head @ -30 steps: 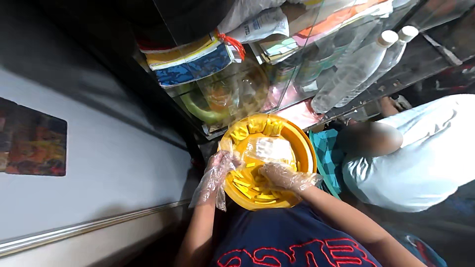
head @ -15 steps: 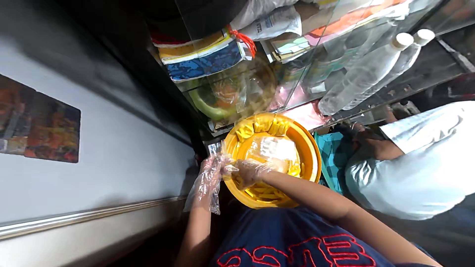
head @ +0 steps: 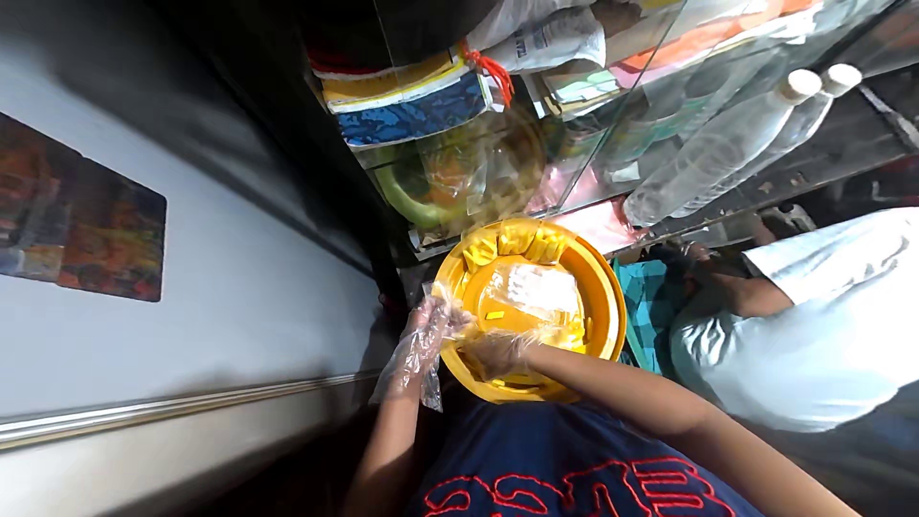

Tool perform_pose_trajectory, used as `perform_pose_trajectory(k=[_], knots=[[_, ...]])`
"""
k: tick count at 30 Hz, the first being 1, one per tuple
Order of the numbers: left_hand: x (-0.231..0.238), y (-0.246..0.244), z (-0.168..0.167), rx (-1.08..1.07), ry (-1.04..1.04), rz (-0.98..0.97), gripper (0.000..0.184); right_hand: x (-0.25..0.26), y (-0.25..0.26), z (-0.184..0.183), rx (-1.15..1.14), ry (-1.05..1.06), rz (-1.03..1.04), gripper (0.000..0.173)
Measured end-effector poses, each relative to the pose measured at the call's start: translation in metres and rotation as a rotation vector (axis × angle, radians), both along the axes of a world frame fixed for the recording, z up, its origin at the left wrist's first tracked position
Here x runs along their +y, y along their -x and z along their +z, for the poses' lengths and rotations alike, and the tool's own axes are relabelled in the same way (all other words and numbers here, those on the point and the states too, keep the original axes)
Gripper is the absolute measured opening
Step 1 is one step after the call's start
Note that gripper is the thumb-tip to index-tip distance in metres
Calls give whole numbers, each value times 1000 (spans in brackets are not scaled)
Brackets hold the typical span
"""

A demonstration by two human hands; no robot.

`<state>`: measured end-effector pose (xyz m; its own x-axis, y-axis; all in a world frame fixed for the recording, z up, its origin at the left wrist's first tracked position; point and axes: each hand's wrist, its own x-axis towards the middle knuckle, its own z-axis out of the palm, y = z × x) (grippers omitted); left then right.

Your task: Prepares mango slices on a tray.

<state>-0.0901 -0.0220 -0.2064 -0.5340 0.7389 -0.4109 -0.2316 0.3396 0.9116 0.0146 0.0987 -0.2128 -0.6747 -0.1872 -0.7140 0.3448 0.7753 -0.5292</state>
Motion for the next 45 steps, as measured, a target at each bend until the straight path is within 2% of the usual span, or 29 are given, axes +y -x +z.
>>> perform_pose_trajectory(k=[6, 11, 13, 15, 18, 20, 24, 27, 31, 36, 39, 45], knots=[[8, -1, 9, 71, 101, -100, 24, 6, -11, -8, -11, 109, -148, 56], [13, -6, 12, 148, 121, -116, 16, 18, -23, -20, 19, 287, -269, 66], [16, -6, 16, 169, 164, -142, 20, 18, -26, -25, 45, 294, -254, 73], [18, -6, 16, 173, 175, -166, 22, 15, -26, -26, 38, 230, -216, 70], [20, -7, 16, 148, 151, -184, 22, 21, -29, -25, 26, 333, -286, 61], [20, -6, 17, 139, 164, -206, 22, 32, -37, -23, 53, 450, -418, 48], [21, -5, 23, 108, 177, -255, 22, 55, -69, -14, 70, 788, -980, 21], [23, -4, 23, 116, 230, -338, 27, 79, -90, -9, 54, 1008, -1188, 23], [31, -9, 23, 137, 353, -451, 35, 94, -105, 9, 175, 1020, -1115, 26], [35, -8, 21, 39, 227, -567, 31, 98, -103, 42, 227, 886, -1017, 34], [35, -7, 22, 36, 178, -643, 24, 104, -101, 41, 221, 858, -1000, 32], [34, -8, 23, 5, 119, -665, 24, 109, -110, 44, 228, 820, -962, 27]])
